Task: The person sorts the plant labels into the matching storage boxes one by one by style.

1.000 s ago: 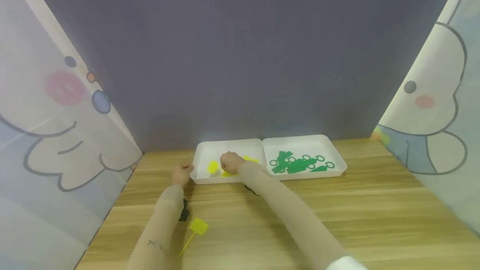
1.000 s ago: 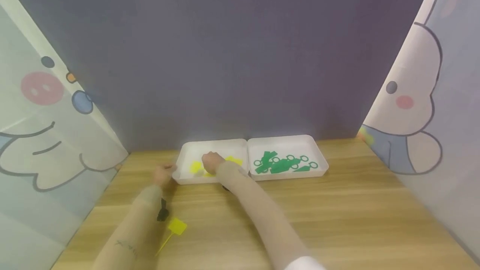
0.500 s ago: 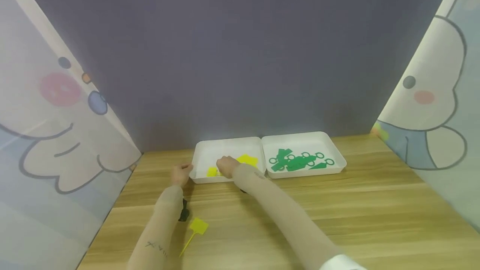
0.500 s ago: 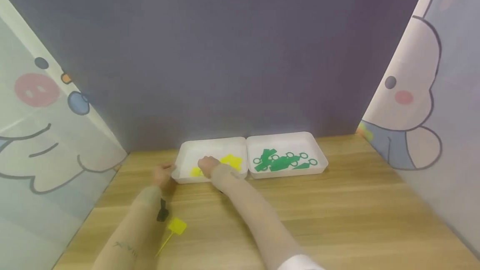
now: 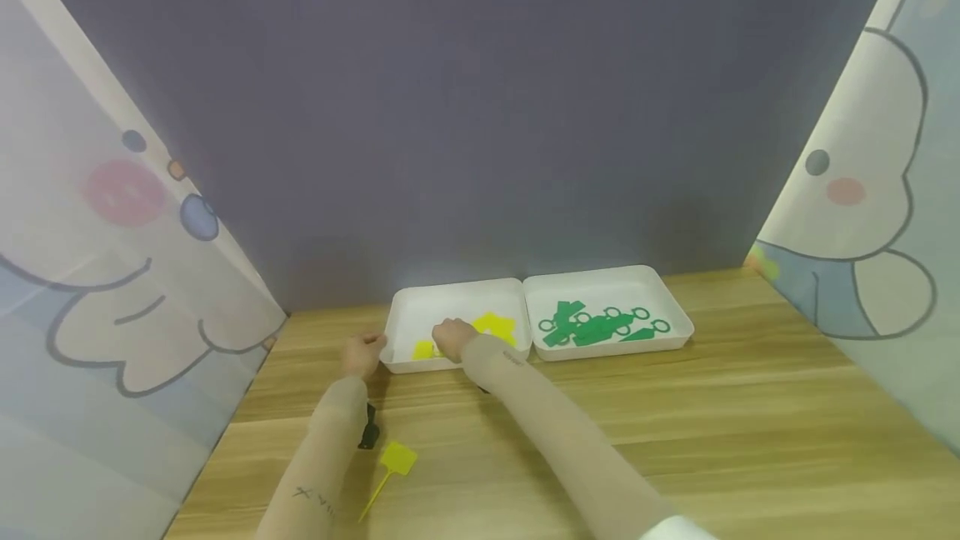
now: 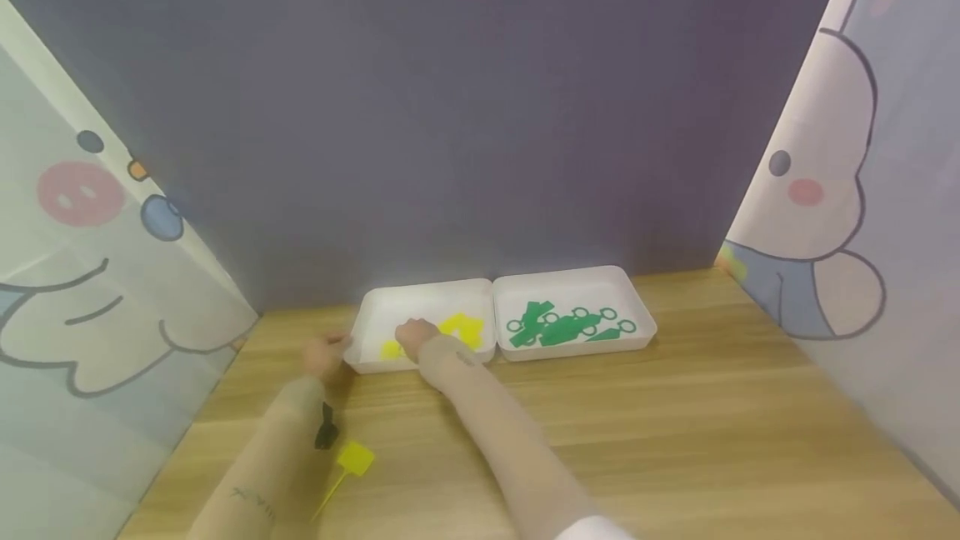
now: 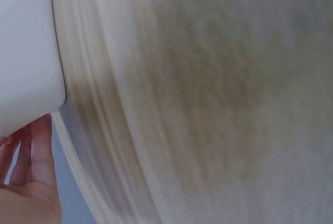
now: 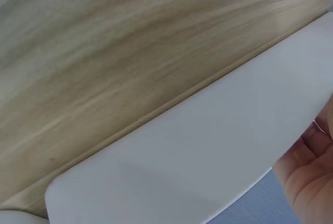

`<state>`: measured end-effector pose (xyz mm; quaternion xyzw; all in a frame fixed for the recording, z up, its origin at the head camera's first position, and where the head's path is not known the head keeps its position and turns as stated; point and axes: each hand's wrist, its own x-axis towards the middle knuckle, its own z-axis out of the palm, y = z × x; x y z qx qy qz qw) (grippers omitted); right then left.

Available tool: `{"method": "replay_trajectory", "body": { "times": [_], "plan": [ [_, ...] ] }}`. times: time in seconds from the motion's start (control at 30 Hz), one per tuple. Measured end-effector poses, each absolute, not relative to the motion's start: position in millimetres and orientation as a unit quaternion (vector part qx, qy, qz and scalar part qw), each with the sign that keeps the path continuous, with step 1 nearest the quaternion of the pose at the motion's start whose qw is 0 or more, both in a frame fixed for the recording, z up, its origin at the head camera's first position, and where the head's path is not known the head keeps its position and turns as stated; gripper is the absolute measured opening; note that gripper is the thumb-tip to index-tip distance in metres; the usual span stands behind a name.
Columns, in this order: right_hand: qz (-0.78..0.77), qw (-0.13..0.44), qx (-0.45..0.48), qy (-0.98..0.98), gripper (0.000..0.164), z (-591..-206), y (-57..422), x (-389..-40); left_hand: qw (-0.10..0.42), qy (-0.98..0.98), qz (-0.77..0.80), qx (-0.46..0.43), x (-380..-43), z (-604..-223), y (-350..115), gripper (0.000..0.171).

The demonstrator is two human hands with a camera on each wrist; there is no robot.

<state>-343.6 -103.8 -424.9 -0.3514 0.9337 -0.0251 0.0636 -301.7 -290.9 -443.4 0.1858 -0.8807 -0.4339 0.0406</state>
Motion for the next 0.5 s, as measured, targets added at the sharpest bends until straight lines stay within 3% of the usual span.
{"method": "replay_trajectory", "body": {
  "times": [0.5],
  "plan": [
    [-0.014,0.042,-0.370,0.928,0.013,-420.3,-95.5,-335.1,0.044,-0.876,-0.444,0.186,-296.8,-439.6,-286.7,0.035]
  ]
}}
